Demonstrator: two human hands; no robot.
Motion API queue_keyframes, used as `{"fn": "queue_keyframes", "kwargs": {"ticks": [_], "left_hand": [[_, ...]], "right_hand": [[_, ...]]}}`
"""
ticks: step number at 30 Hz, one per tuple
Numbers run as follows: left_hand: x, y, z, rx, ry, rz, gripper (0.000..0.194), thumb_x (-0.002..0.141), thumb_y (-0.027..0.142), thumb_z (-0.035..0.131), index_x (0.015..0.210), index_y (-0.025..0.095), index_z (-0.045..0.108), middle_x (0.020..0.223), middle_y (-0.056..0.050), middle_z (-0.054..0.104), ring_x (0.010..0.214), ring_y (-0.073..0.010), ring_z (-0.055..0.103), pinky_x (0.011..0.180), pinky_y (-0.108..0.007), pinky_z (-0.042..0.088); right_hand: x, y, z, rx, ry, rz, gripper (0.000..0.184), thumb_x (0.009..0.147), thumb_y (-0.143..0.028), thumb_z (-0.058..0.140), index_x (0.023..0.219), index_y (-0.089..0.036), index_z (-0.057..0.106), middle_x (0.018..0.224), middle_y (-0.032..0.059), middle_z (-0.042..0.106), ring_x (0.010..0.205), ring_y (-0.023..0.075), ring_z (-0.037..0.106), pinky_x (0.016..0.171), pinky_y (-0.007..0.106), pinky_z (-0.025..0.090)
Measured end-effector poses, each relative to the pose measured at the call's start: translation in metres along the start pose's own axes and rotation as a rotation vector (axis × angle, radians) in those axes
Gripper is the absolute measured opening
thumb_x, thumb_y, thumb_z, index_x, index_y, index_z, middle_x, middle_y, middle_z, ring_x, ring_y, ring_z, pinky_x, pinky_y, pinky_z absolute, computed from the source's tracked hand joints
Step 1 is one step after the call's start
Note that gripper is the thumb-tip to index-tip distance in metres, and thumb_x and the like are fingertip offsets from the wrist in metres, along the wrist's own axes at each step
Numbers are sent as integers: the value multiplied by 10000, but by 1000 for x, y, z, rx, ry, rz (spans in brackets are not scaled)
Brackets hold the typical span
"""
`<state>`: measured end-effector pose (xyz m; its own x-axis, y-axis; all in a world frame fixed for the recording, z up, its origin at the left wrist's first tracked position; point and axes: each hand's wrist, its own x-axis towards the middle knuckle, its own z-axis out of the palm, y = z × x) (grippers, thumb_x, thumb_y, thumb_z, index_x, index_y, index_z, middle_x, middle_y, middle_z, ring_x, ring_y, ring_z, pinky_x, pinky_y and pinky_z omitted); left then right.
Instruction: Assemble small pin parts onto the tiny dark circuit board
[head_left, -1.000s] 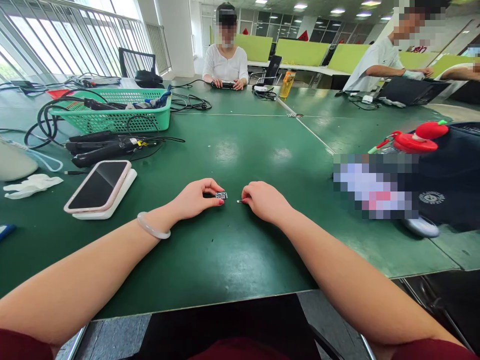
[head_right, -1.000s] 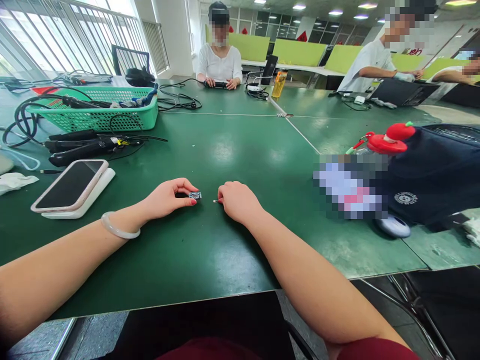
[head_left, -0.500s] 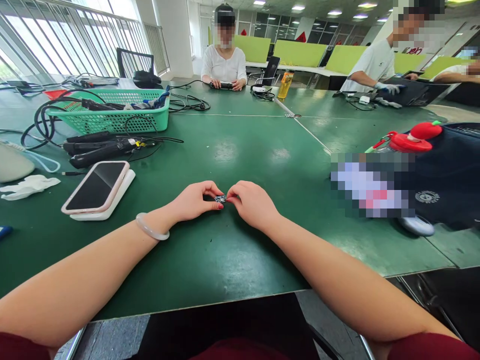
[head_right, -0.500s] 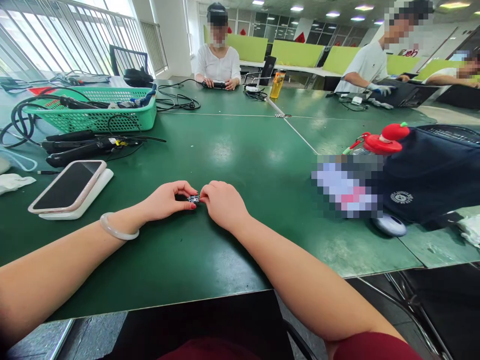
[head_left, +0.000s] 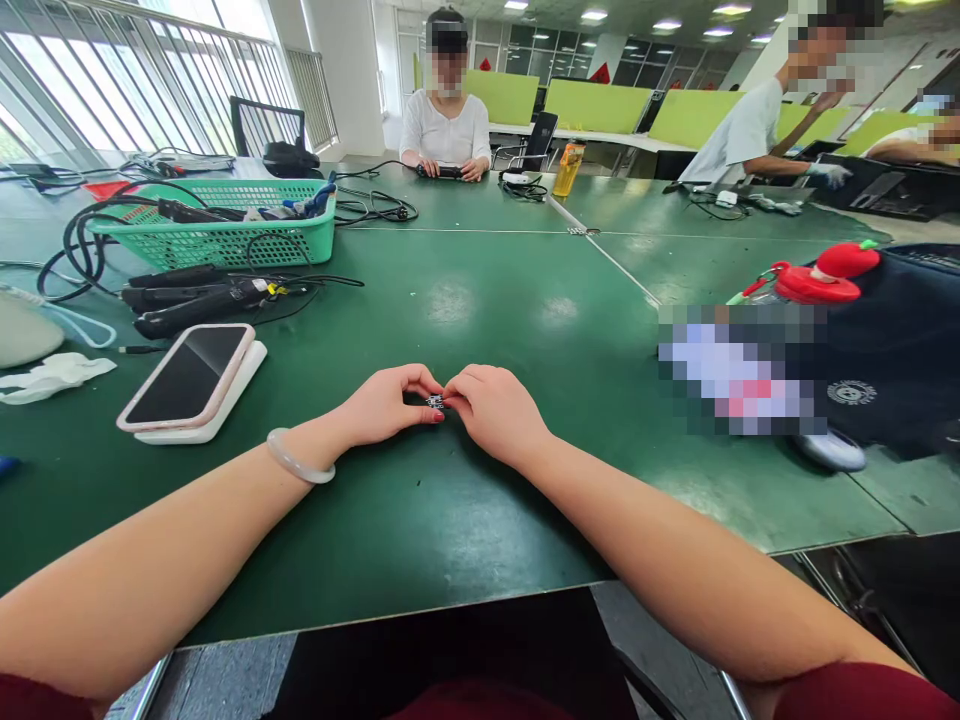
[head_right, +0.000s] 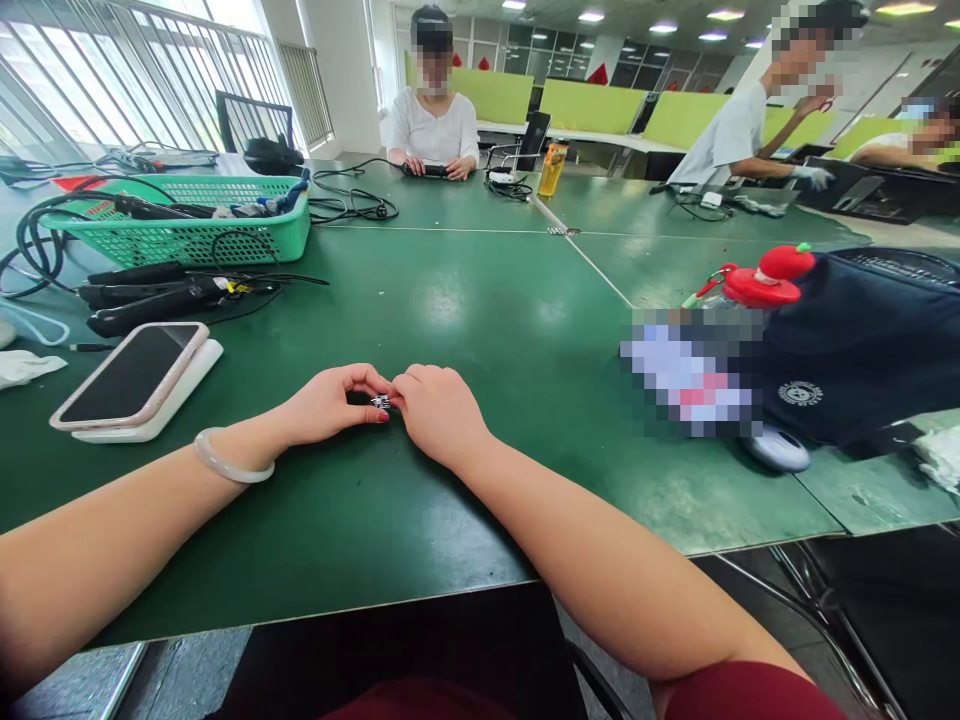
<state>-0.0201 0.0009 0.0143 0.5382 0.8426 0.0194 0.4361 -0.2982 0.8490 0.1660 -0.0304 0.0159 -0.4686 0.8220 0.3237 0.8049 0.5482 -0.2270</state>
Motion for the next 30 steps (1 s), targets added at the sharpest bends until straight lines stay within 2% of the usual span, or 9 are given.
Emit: {"fn": "queue_keyframes", "kwargs": {"ticks": [5,9,12,17,20,22,25,27,30], "left_hand": [[0,1,-1,-71,28,-8,310,666,339,705,883,161,574,852,-39,665,834,-181,630,797,-346,489],[0,3,-2,-141,19,-43,308,675,336,699,895,161,574,866,-48,682,843,-188,639,805,-356,493],[-1,7,-2,-167,17,-71,319,690,340,684,939,160,598,888,-53,689,854,-187,640,827,-355,486],[-2,14,-4,-217,-29,-119,384,758,352,607,1099,174,601,901,-54,687,768,-159,620,755,-325,499],[-2,13,-4,-289,-27,-114,371,763,356,606,1083,170,602,974,-65,670,800,-151,613,790,-323,494],[-1,11,-4,-301,-38,-115,355,769,355,597,1065,160,598,955,-63,667,794,-148,615,805,-328,489],[-1,8,-6,-144,-7,-91,384,788,368,552,1112,163,560,837,-41,666,749,-159,617,762,-330,491],[-2,6,-11,121,105,-75,407,800,369,516,1166,190,520,772,-27,663,725,-178,615,726,-328,480],[-8,4,-28,642,292,-125,340,824,340,450,1125,216,547,821,-78,680,750,-233,622,703,-342,449]], "right_hand": [[-1,0,-4,47,28,58,180,865,-297,533,990,-185,601,926,42,620,844,156,551,754,277,370],[-1,3,-3,48,23,83,200,862,-347,537,953,-184,609,912,39,624,829,155,558,746,281,369],[-1,3,-2,37,3,69,254,875,-404,505,932,-184,619,895,48,630,823,155,561,744,284,357],[2,0,-2,-32,44,32,306,872,-451,488,901,-175,617,856,50,631,812,158,557,718,286,329],[6,-3,0,-82,69,9,341,877,-475,464,888,-170,615,839,52,632,796,157,557,695,290,318],[8,-4,2,-98,65,-22,359,876,-491,457,894,-169,616,835,54,632,802,157,559,692,290,318],[8,-2,5,-66,45,-41,365,864,-508,469,891,-175,617,850,49,636,821,153,565,702,281,330],[8,2,5,-34,23,-19,340,859,-496,487,874,-185,623,839,34,638,801,146,569,699,274,343],[7,8,1,17,3,65,326,886,-462,454,845,-197,640,811,24,635,741,132,567,678,263,361]]}}
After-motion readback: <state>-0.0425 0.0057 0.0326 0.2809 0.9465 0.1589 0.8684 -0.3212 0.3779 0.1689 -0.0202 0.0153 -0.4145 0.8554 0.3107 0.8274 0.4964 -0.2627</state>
